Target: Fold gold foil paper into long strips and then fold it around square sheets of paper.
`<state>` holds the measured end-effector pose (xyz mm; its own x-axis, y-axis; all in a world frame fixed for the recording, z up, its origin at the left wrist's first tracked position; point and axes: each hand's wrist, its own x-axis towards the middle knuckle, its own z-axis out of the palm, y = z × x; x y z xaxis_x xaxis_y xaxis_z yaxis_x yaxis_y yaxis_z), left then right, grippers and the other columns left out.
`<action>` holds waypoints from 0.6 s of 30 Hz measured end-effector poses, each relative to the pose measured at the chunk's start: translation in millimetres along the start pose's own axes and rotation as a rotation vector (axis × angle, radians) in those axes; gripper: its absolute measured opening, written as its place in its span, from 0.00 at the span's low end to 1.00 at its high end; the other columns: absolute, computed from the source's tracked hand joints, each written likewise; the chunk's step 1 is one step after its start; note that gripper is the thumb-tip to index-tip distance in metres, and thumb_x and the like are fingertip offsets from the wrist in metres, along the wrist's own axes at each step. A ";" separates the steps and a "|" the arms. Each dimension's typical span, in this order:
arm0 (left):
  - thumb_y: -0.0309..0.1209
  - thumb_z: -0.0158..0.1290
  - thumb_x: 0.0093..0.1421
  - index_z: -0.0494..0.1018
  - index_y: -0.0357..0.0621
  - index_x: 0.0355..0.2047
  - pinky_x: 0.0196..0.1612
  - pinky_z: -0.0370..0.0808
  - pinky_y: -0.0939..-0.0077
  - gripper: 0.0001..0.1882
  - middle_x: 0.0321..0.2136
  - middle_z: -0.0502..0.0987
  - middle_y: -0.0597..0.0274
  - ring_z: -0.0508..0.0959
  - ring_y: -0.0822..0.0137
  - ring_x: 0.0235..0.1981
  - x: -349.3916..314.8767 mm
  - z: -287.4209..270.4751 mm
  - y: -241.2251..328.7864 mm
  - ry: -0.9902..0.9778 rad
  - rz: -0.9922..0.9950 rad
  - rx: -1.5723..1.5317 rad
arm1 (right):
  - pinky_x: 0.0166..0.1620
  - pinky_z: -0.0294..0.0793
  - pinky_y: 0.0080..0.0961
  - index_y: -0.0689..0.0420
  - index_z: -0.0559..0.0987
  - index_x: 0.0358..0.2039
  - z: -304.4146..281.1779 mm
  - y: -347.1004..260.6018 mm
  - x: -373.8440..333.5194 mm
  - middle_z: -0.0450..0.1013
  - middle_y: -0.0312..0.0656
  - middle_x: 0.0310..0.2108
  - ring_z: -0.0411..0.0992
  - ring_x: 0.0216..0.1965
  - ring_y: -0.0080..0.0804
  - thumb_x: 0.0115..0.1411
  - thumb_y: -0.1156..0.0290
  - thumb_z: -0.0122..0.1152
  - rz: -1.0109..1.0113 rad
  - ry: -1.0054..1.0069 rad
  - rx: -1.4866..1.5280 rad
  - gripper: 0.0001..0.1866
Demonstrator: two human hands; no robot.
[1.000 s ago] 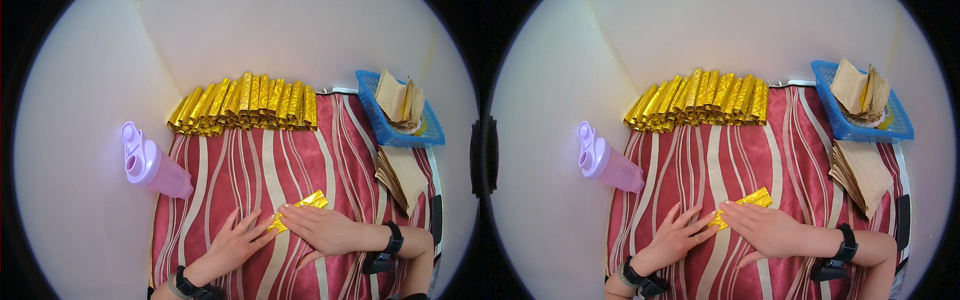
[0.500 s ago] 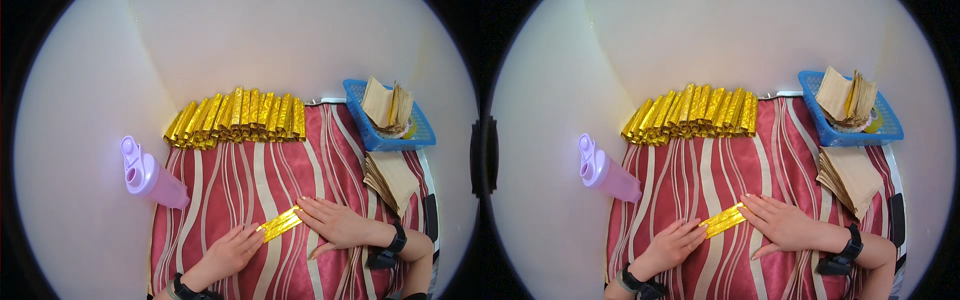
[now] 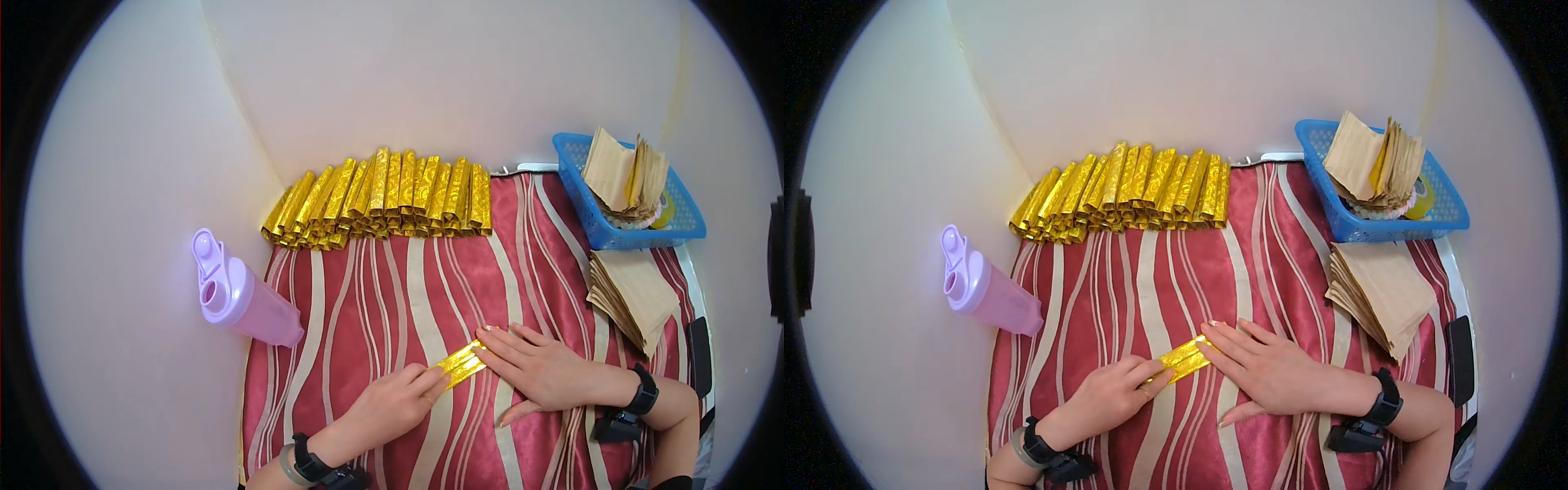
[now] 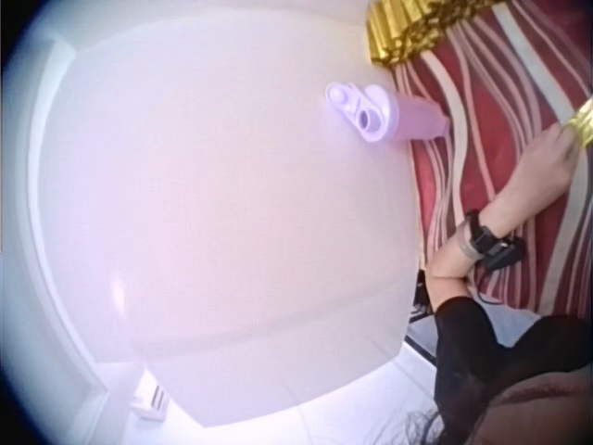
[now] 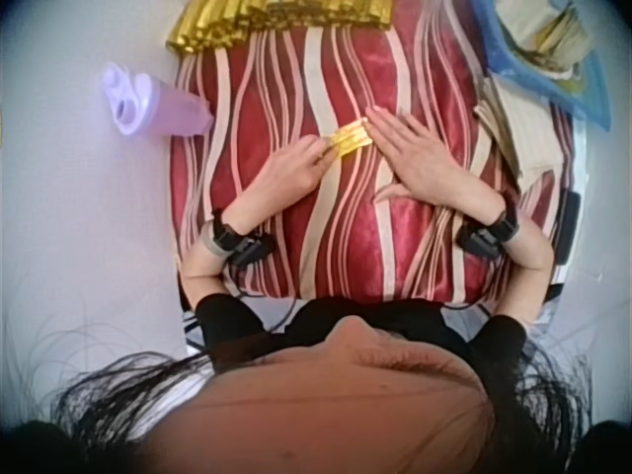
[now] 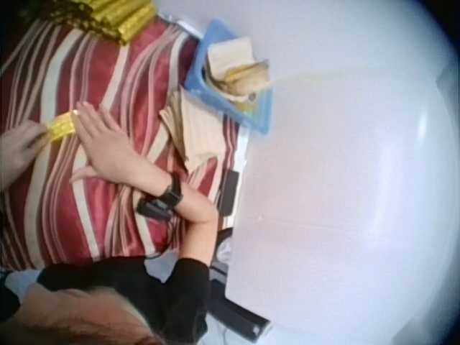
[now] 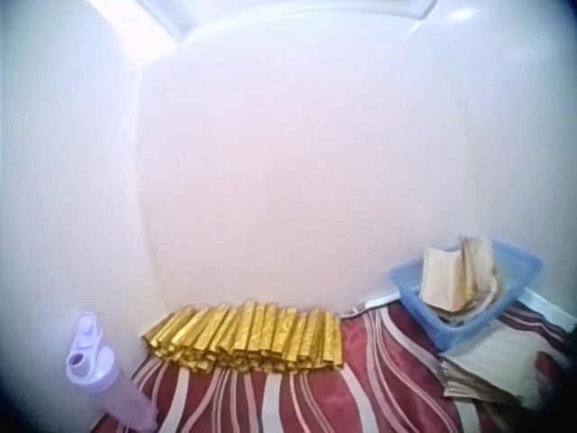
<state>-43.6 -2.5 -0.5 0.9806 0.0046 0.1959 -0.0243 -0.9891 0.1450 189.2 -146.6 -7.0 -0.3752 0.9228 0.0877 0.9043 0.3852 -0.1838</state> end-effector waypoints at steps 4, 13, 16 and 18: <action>0.25 0.53 0.53 0.74 0.38 0.47 0.31 0.75 0.79 0.19 0.37 0.71 0.63 0.74 0.66 0.37 -1.3 9.4 2.6 -0.018 -0.016 0.030 | 0.66 0.50 0.42 0.73 0.58 0.61 -1.1 -8.9 3.8 0.54 0.60 0.64 0.52 0.67 0.49 0.52 0.32 0.52 0.051 -0.028 0.006 0.55; 0.24 0.53 0.54 0.73 0.38 0.48 0.31 0.76 0.80 0.19 0.39 0.70 0.63 0.73 0.68 0.39 -1.2 1.9 6.9 -0.092 -0.062 0.031 | 0.67 0.50 0.37 0.76 0.57 0.60 8.9 -4.6 6.3 0.52 0.62 0.64 0.50 0.68 0.49 0.53 0.32 0.51 -0.089 0.027 0.152 0.55; 0.24 0.53 0.54 0.73 0.39 0.49 0.31 0.76 0.81 0.20 0.41 0.70 0.63 0.72 0.68 0.41 -4.7 2.7 10.2 -0.104 -0.085 0.053 | 0.67 0.51 0.38 0.76 0.57 0.60 -0.1 3.2 -6.2 0.52 0.62 0.64 0.50 0.67 0.49 0.52 0.31 0.50 -0.001 -0.008 0.099 0.56; 0.24 0.52 0.54 0.72 0.39 0.50 0.31 0.77 0.81 0.21 0.41 0.69 0.62 0.72 0.67 0.42 -5.1 1.8 5.9 -0.112 -0.062 0.052 | 0.67 0.51 0.39 0.75 0.58 0.60 -2.9 2.0 -5.2 0.53 0.61 0.64 0.51 0.67 0.50 0.51 0.30 0.50 -0.001 -0.035 -0.028 0.57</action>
<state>-48.3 -8.6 -2.4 0.9956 0.0526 0.0782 0.0445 -0.9938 0.1021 193.5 -150.6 -5.0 -0.3824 0.9225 0.0534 0.9092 0.3859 -0.1563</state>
